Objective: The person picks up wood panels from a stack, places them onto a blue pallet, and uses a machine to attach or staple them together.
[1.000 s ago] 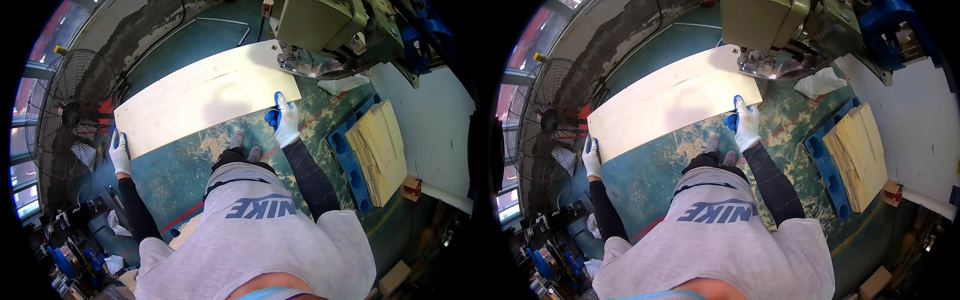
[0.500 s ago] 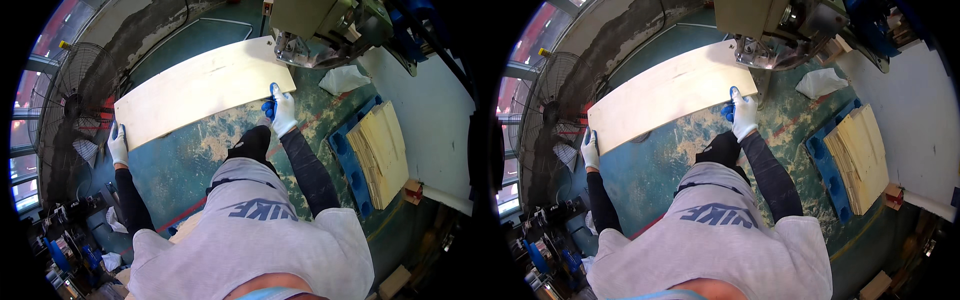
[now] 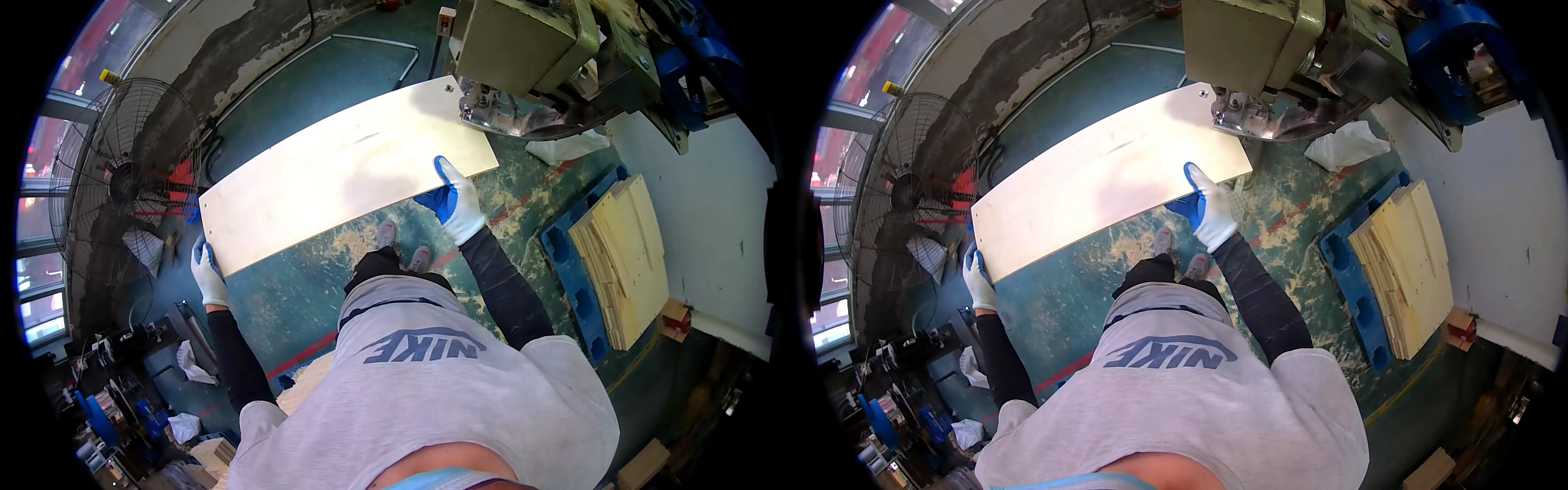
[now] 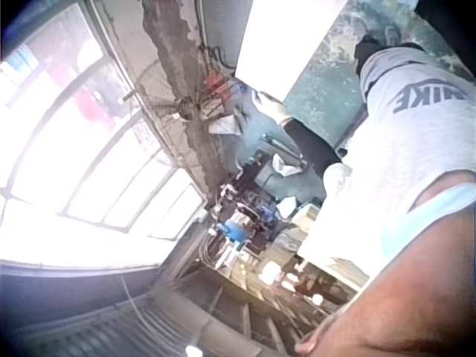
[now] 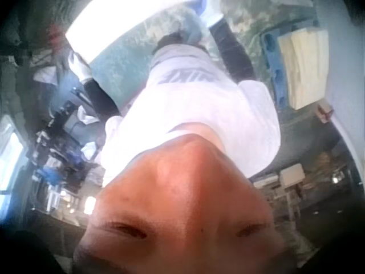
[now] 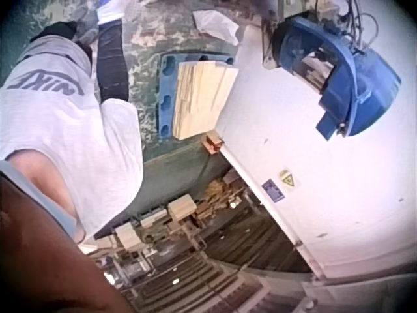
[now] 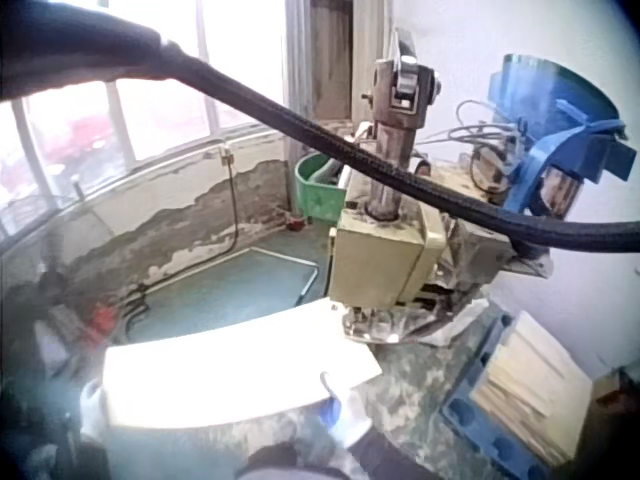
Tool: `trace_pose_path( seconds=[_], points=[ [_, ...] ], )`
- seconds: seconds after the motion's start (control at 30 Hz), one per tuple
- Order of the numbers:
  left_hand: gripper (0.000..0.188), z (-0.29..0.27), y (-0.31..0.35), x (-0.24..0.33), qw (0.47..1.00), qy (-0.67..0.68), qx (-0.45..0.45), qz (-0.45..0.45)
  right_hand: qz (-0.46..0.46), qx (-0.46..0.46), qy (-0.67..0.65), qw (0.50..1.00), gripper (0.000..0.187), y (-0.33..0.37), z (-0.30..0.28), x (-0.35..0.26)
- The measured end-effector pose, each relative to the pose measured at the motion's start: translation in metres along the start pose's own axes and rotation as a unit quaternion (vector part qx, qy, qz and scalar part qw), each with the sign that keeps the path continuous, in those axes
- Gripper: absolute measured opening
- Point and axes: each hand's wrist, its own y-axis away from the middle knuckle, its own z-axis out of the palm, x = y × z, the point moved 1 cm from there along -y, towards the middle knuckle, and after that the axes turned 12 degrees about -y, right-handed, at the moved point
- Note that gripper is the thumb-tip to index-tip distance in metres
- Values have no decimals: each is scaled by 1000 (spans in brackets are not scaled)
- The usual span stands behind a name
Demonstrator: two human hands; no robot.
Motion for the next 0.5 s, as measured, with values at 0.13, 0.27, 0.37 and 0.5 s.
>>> trace_pose_path(
  seconds=[0.13,0.27,0.37,0.5],
  points=[
    [34,-52,-18,-5,999,-21,23,-11,70,-27,-17,997,41,44,28,31],
    [35,-42,-27,14,999,22,-41,16,93,-4,-124,988,48,95,-32,59],
    [34,54,5,54,990,-11,-139,15,-10,40,-224,974,62,139,-74,31],
    [34,202,71,85,967,39,-251,24,-203,83,-254,942,59,199,-164,1]
  ],
)
